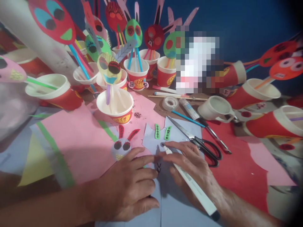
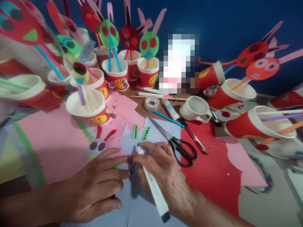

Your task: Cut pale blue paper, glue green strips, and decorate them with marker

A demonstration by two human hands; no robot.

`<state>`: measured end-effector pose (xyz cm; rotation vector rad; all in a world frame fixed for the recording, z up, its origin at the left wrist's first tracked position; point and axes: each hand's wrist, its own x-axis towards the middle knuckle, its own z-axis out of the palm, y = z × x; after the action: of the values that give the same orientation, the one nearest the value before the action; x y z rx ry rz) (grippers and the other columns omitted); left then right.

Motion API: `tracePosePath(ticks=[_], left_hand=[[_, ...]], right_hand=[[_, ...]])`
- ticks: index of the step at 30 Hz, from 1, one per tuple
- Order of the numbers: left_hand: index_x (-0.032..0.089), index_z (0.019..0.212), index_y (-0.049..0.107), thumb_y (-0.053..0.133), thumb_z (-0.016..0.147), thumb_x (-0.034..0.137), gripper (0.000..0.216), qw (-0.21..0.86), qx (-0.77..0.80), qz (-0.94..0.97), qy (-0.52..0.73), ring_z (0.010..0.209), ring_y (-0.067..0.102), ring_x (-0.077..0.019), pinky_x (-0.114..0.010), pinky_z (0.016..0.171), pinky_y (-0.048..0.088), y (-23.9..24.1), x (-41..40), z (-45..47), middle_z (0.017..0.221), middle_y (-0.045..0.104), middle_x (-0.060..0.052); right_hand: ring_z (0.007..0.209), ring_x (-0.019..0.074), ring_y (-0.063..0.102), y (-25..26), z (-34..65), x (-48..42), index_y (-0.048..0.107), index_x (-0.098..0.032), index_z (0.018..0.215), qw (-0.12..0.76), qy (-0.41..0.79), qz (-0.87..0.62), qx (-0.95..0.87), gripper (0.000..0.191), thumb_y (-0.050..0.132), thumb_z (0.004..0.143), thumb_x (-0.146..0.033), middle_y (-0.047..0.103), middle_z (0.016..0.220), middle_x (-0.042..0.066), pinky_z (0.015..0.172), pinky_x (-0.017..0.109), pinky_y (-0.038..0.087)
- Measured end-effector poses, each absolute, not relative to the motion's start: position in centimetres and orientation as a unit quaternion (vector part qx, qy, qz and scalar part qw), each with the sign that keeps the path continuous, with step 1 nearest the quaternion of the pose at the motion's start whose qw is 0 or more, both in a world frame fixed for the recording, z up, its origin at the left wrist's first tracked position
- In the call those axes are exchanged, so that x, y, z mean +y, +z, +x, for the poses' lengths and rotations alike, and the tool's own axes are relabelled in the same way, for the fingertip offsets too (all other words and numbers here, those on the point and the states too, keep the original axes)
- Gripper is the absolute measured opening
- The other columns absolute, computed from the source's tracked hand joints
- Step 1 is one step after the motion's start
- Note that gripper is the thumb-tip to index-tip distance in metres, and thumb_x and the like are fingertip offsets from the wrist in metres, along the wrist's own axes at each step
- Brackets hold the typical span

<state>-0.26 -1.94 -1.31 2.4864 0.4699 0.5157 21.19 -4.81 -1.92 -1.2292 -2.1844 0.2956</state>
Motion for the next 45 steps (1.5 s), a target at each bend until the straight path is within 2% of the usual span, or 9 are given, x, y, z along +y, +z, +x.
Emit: tracePosePath(ticks=[5, 10, 17, 22, 31, 35, 38, 41, 45], left_hand=[[0.018, 0.083, 0.060, 0.058, 0.088, 0.027, 0.010, 0.292, 0.174, 0.912, 0.229, 0.106, 0.059, -0.0192, -0.035, 0.108, 0.027, -0.5, -1.4, -0.5, 0.092, 0.071, -0.002], [0.015, 0.094, 0.056, 0.050, 0.087, 0.013, 0.010, 0.351, 0.193, 0.862, 0.309, 0.094, 0.064, -0.0178, -0.031, 0.090, 0.046, 0.0, -0.5, -1.1, 0.093, 0.070, -0.009], [0.018, 0.086, 0.061, 0.063, 0.084, 0.022, 0.004, 0.210, 0.227, 0.914, 0.263, 0.107, 0.055, -0.0222, -0.038, 0.095, 0.035, -0.7, -0.2, -0.7, 0.107, 0.070, -0.002], [0.018, 0.082, 0.064, 0.060, 0.088, 0.032, 0.016, 0.205, 0.197, 0.928, 0.242, 0.103, 0.054, -0.0213, -0.036, 0.092, 0.035, -1.1, -0.3, -0.5, 0.104, 0.070, -0.001], [0.016, 0.077, 0.061, 0.060, 0.088, 0.033, 0.020, 0.201, 0.173, 0.944, 0.198, 0.102, 0.053, -0.0211, -0.039, 0.092, 0.033, -1.3, -0.3, -0.6, 0.105, 0.069, 0.000], [0.015, 0.074, 0.061, 0.061, 0.087, 0.033, 0.022, 0.179, 0.163, 0.952, 0.188, 0.099, 0.054, -0.0213, -0.039, 0.088, 0.035, -1.2, -0.2, -0.4, 0.104, 0.069, -0.001], [0.015, 0.074, 0.062, 0.063, 0.086, 0.034, 0.023, 0.179, 0.166, 0.949, 0.198, 0.097, 0.055, -0.0215, -0.039, 0.088, 0.036, -1.3, -0.2, -0.4, 0.106, 0.069, -0.001], [0.014, 0.073, 0.062, 0.062, 0.086, 0.033, 0.023, 0.193, 0.170, 0.946, 0.198, 0.097, 0.056, -0.0217, -0.040, 0.088, 0.036, -1.2, -0.2, -0.4, 0.105, 0.069, -0.001], [0.015, 0.072, 0.063, 0.060, 0.088, 0.033, 0.024, 0.207, 0.171, 0.945, 0.186, 0.097, 0.056, -0.0214, -0.039, 0.087, 0.036, -1.1, -0.2, -0.5, 0.104, 0.070, -0.002]], right_hand=[[0.102, 0.0191, 0.063, -2.3, 21.1, -4.9, 0.059, -0.021, 0.094, 0.334, 0.124, -0.462, -0.813, 0.020, 0.050, 0.082, -0.007, 0.074, 0.094, 0.001, 0.089, 0.038, 0.038], [0.102, 0.0189, 0.063, -2.3, 21.3, -5.0, 0.060, -0.022, 0.093, 0.337, 0.145, -0.461, -0.808, 0.021, 0.050, 0.082, -0.006, 0.074, 0.089, -0.001, 0.091, 0.038, 0.038], [0.096, 0.0163, 0.065, -2.6, 21.1, -4.9, 0.061, -0.023, 0.086, 0.357, 0.132, -0.481, -0.790, 0.019, 0.051, 0.083, -0.008, 0.074, 0.088, -0.002, 0.093, 0.036, 0.038], [0.096, 0.0156, 0.065, -2.6, 21.1, -4.8, 0.061, -0.023, 0.088, 0.351, 0.126, -0.477, -0.796, 0.018, 0.051, 0.084, -0.009, 0.074, 0.092, 0.000, 0.092, 0.034, 0.038], [0.094, 0.0156, 0.066, -2.5, 21.1, -4.5, 0.060, -0.022, 0.087, 0.349, 0.119, -0.471, -0.801, 0.017, 0.051, 0.084, -0.008, 0.074, 0.089, 0.000, 0.088, 0.033, 0.040], [0.095, 0.0178, 0.065, -2.4, 21.6, -4.9, 0.060, -0.023, 0.097, 0.359, 0.152, -0.470, -0.792, 0.021, 0.050, 0.084, -0.010, 0.073, 0.093, 0.001, 0.089, 0.035, 0.042], [0.095, 0.0190, 0.062, -2.1, 22.2, -5.3, 0.058, -0.023, 0.110, 0.397, 0.210, -0.480, -0.754, 0.024, 0.045, 0.090, -0.022, 0.069, 0.098, 0.003, 0.091, 0.037, 0.044], [0.079, 0.0161, 0.061, -1.7, 22.5, -5.5, 0.059, -0.022, 0.113, 0.431, 0.279, -0.459, -0.726, 0.028, 0.042, 0.092, -0.029, 0.066, 0.084, 0.002, 0.076, 0.032, 0.050], [0.062, 0.0103, 0.060, -1.2, 22.3, -5.6, 0.064, -0.024, 0.099, 0.406, 0.310, -0.476, -0.716, 0.022, 0.048, 0.087, -0.014, 0.066, 0.076, -0.001, 0.056, 0.022, 0.051]])
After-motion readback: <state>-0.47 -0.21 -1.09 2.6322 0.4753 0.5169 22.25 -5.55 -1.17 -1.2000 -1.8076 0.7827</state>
